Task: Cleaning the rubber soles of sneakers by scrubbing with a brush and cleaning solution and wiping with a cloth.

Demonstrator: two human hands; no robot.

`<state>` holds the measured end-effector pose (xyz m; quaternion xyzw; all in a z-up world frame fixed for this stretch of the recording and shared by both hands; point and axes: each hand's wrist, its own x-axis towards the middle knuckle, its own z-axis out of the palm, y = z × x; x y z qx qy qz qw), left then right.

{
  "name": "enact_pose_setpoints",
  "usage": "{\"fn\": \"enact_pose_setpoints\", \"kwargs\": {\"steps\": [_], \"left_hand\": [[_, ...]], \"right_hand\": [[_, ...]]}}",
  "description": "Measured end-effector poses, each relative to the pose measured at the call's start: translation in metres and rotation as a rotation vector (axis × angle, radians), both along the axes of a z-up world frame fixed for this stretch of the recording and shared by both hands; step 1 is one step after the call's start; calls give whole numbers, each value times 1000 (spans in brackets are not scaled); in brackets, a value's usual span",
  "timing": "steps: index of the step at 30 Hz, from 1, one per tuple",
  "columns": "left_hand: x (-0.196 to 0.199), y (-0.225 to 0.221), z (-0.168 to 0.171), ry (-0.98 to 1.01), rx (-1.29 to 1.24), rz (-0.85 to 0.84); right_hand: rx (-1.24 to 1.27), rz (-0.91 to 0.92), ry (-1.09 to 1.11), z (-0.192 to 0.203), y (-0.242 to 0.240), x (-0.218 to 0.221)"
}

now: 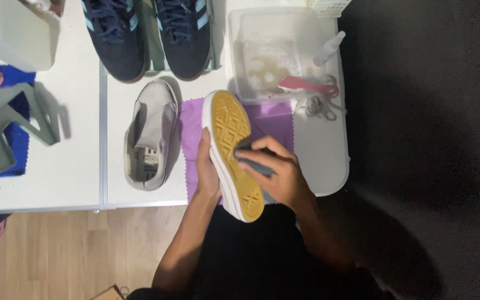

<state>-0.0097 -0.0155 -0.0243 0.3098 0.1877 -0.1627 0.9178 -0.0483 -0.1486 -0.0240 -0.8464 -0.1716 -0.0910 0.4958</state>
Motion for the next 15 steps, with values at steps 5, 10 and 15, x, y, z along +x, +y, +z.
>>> {"fn": "enact_pose_setpoints", "kwargs": {"steps": [5,10,15], "left_hand": [[-10,2,-17,1,-1,23],[-32,4,-19,9,88,-48],[-34,11,-33,62,-19,-41]], "right_hand": [[-159,-123,-79,-6,23,-18],[-75,-127,-56,11,19,-29],[91,-11,84,19,20,-50]]}}
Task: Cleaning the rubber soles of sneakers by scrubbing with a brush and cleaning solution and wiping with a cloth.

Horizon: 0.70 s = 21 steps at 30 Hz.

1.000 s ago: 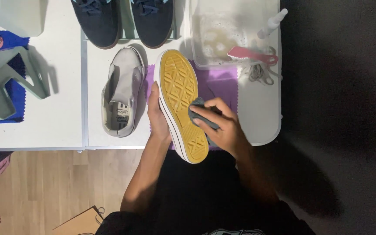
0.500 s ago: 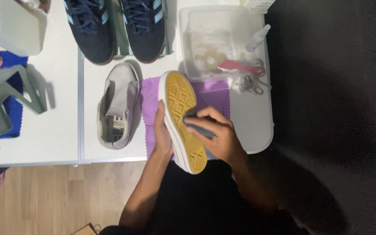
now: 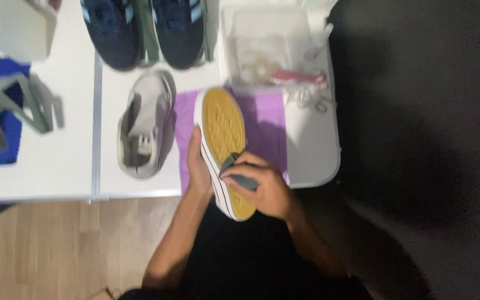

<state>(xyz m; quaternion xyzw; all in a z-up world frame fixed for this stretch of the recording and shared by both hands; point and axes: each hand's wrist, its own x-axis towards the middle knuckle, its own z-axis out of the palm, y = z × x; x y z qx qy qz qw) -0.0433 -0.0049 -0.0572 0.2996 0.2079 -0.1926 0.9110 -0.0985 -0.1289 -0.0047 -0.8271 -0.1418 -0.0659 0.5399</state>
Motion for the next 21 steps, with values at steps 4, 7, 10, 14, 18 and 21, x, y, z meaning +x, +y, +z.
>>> {"fn": "enact_pose_setpoints", "kwargs": {"steps": [4,7,10,14,18,21], "left_hand": [[-1,-1,2,-18,-127,38],[-15,-3,21,10,-176,47],[-21,-10,5,-23,-170,66],[-21,-19,-5,-142,-122,-8],[-18,-32,17,-222,109,-36],[-14,-35,11,-281,246,-110]], "right_hand": [[137,34,3,17,-28,1],[151,-61,-36,25,-48,4],[65,-153,-142,35,-49,17],[-82,-215,-289,29,-35,41],[-103,-206,-310,-3,-36,58],[-54,-189,-265,6,-43,64]]}}
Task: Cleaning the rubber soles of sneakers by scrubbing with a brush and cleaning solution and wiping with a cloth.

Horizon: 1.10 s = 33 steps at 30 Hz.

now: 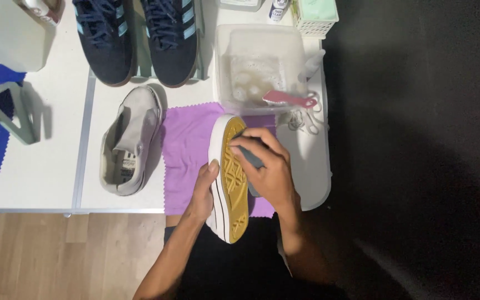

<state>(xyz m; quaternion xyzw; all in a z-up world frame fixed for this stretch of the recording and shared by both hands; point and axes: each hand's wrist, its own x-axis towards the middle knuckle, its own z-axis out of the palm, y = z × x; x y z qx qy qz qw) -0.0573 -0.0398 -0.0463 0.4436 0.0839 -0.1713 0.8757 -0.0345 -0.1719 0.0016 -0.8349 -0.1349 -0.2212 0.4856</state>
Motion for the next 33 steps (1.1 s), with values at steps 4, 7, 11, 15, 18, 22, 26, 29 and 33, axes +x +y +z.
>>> {"fn": "enact_pose_setpoints", "kwargs": {"steps": [4,7,11,15,18,22,26,29,33], "left_hand": [[9,2,-17,-41,51,-8],[13,1,-13,-84,63,-29],[16,20,-58,-84,-18,-71],[22,44,-43,52,-160,-32],[39,57,-2,188,-371,15],[63,71,-2,450,-387,84],[65,79,-33,408,-306,-3],[66,66,-56,380,-332,-19],[82,54,-15,588,219,92]], "right_hand": [[-59,-71,-28,-5,-15,20],[-39,-80,-8,-5,1,14],[-54,-96,-3,-20,11,22],[-78,-256,-47,-15,12,25],[116,-243,89,12,16,20],[-191,-191,-91,49,8,5],[-396,-363,-132,59,-13,-24],[-254,-307,-224,63,-25,-20],[-36,-251,-177,31,-56,-21]]}}
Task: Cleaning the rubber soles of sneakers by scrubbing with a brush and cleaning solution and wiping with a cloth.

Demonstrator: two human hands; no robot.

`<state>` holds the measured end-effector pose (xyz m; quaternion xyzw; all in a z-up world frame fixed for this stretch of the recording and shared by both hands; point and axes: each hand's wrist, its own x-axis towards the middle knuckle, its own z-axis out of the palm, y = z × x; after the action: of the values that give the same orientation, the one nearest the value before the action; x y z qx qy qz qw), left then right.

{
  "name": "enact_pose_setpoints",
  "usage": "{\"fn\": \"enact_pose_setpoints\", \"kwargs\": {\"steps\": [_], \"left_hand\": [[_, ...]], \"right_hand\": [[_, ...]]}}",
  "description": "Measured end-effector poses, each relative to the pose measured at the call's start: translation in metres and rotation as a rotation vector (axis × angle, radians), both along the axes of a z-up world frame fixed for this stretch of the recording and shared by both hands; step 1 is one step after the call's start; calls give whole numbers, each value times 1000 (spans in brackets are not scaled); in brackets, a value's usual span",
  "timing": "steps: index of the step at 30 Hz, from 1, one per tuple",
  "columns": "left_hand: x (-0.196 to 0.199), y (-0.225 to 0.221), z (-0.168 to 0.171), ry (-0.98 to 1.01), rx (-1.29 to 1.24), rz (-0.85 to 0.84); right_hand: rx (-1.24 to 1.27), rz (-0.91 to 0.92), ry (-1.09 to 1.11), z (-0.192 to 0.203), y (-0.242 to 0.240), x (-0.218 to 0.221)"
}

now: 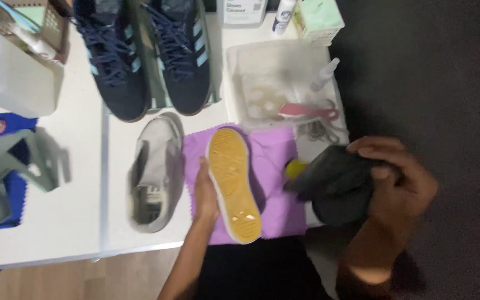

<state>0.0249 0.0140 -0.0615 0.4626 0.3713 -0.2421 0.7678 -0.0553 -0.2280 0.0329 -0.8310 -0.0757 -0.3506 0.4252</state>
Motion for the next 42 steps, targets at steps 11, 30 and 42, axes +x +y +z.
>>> {"fn": "enact_pose_setpoints", "kwargs": {"steps": [11,30,42], "left_hand": [[5,14,-15,-571,1139,-542],[-7,-2,-10,-1102,-97,-417],[-9,-2,2,-800,-485,-334]], "right_hand": [[411,310,51,-28,-27,30],[85,333,572,-24,-63,22],[397,439,456,-160,-137,4]]}}
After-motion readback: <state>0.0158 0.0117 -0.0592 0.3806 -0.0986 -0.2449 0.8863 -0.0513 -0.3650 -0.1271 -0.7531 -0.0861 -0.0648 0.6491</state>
